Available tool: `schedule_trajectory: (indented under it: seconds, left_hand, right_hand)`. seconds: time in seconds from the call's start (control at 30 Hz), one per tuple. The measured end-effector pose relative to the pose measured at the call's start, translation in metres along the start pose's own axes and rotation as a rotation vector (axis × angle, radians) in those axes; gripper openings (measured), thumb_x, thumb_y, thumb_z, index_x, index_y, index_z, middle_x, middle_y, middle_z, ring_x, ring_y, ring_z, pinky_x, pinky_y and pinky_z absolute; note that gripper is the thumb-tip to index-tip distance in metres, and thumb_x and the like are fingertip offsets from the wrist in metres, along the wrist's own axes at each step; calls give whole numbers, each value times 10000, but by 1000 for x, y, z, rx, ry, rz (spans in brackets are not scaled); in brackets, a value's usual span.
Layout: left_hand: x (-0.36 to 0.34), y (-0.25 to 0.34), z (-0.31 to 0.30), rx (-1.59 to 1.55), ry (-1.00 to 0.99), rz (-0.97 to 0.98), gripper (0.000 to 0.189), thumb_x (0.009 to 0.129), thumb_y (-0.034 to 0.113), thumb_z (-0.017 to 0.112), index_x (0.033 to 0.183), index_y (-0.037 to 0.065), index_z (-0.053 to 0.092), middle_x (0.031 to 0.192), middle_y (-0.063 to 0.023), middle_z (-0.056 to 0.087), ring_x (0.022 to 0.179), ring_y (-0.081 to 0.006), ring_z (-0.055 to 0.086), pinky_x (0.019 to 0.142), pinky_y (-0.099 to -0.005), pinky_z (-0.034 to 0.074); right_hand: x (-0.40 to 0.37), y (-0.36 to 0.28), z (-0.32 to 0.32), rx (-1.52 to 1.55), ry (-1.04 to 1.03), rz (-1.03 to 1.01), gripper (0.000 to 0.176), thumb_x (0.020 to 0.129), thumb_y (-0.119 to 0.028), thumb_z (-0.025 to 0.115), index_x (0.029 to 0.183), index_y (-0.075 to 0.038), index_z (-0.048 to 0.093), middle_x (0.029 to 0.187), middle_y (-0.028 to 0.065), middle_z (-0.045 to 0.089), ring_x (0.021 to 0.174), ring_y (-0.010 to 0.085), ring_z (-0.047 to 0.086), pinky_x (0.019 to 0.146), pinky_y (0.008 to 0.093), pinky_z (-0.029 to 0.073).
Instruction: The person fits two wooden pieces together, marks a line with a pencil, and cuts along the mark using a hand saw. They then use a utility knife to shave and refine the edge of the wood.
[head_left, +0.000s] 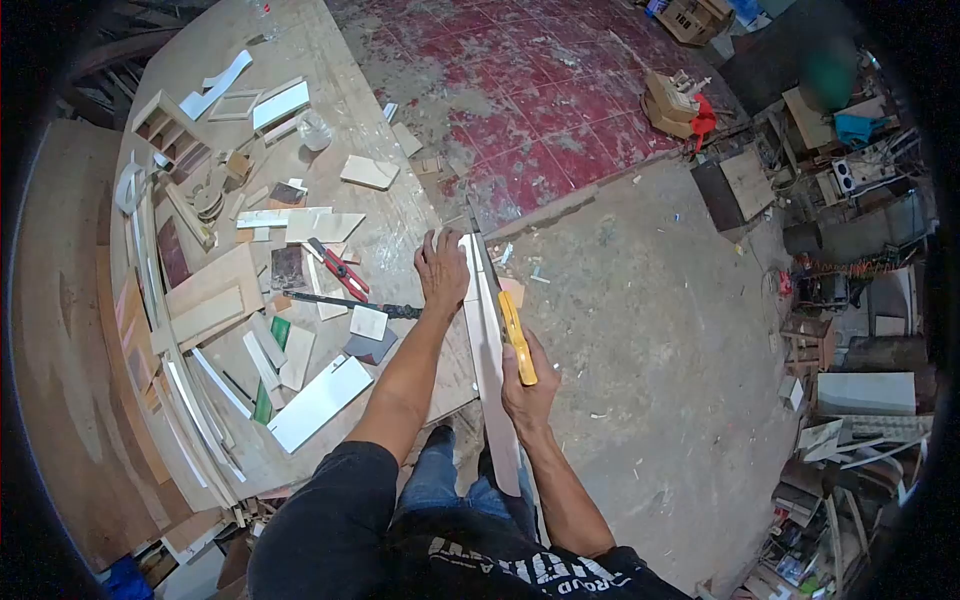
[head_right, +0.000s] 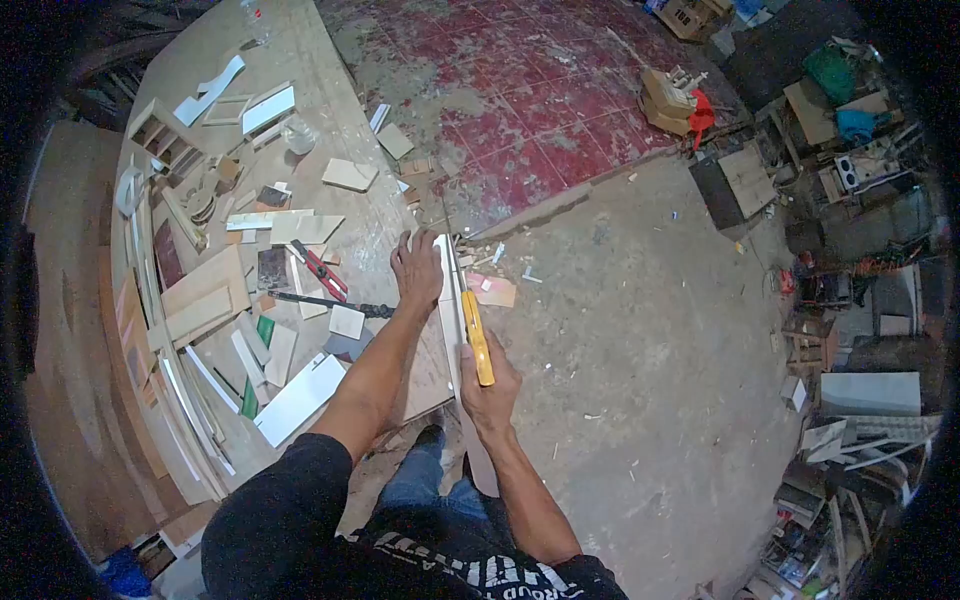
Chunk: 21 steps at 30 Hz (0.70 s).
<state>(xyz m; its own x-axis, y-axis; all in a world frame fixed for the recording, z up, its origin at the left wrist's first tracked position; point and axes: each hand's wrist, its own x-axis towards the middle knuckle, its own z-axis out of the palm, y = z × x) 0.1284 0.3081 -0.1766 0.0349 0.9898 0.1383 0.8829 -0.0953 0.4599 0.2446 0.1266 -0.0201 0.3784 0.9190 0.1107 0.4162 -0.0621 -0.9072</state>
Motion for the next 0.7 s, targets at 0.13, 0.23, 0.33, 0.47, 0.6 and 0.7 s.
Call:
schedule_trajectory:
  seconds: [0.13, 0.23, 0.33, 0.47, 0.6, 0.7]
  left_hand:
    - [14, 1, 1, -56, -11, -71, 332, 993, 227, 519, 1284, 76, 573, 1460, -101, 506, 1434, -364, 333, 1130, -517, 241]
    - [15, -5, 8, -1, 49, -6, 311, 989, 226, 525, 1255, 78, 590, 1445, -108, 515, 1428, -368, 340, 1112, -530, 246]
    - [17, -12, 14, -5, 78, 53, 306, 986, 236, 530, 1230, 64, 599, 1399, -113, 553, 1427, -370, 343, 1101, -538, 247]
    - [23, -18, 15, 7, 28, 103, 314, 983, 239, 532, 1231, 56, 594, 1354, -107, 587, 1427, -371, 342, 1102, -544, 238]
    - [23, -17, 16, 43, 7, 74, 304, 995, 245, 515, 1229, 69, 596, 1342, -91, 599, 1436, -368, 333, 1115, -534, 213]
    - [22, -15, 15, 35, -1, 66, 301, 1007, 255, 500, 1224, 72, 600, 1335, -86, 604, 1441, -365, 329, 1122, -525, 201]
  right_hand:
    - [-9, 13, 7, 56, 19, -50, 383, 947, -122, 667, 1276, 70, 622, 1008, 228, 736, 870, 248, 743, 762, 324, 567]
    - [-28, 38, 8, 43, -8, -3, 394, 956, -120, 633, 1303, 67, 611, 1066, 228, 731, 919, 242, 731, 805, 326, 560]
    - [-44, 60, 10, 113, -81, 116, 423, 994, -144, 594, 1363, 62, 573, 920, 95, 678, 721, 107, 578, 644, 256, 480]
    - [-49, 70, 13, 204, -84, 184, 440, 978, -127, 604, 1376, 58, 568, 902, 81, 655, 694, 83, 533, 606, 242, 441]
    - [-43, 61, 13, 136, -3, 98, 422, 970, -124, 614, 1348, 62, 594, 1059, 129, 701, 854, 142, 633, 756, 274, 510]
    - [-41, 55, 9, 115, -3, 77, 407, 973, -128, 612, 1331, 66, 607, 1164, 165, 704, 988, 186, 661, 872, 296, 513]
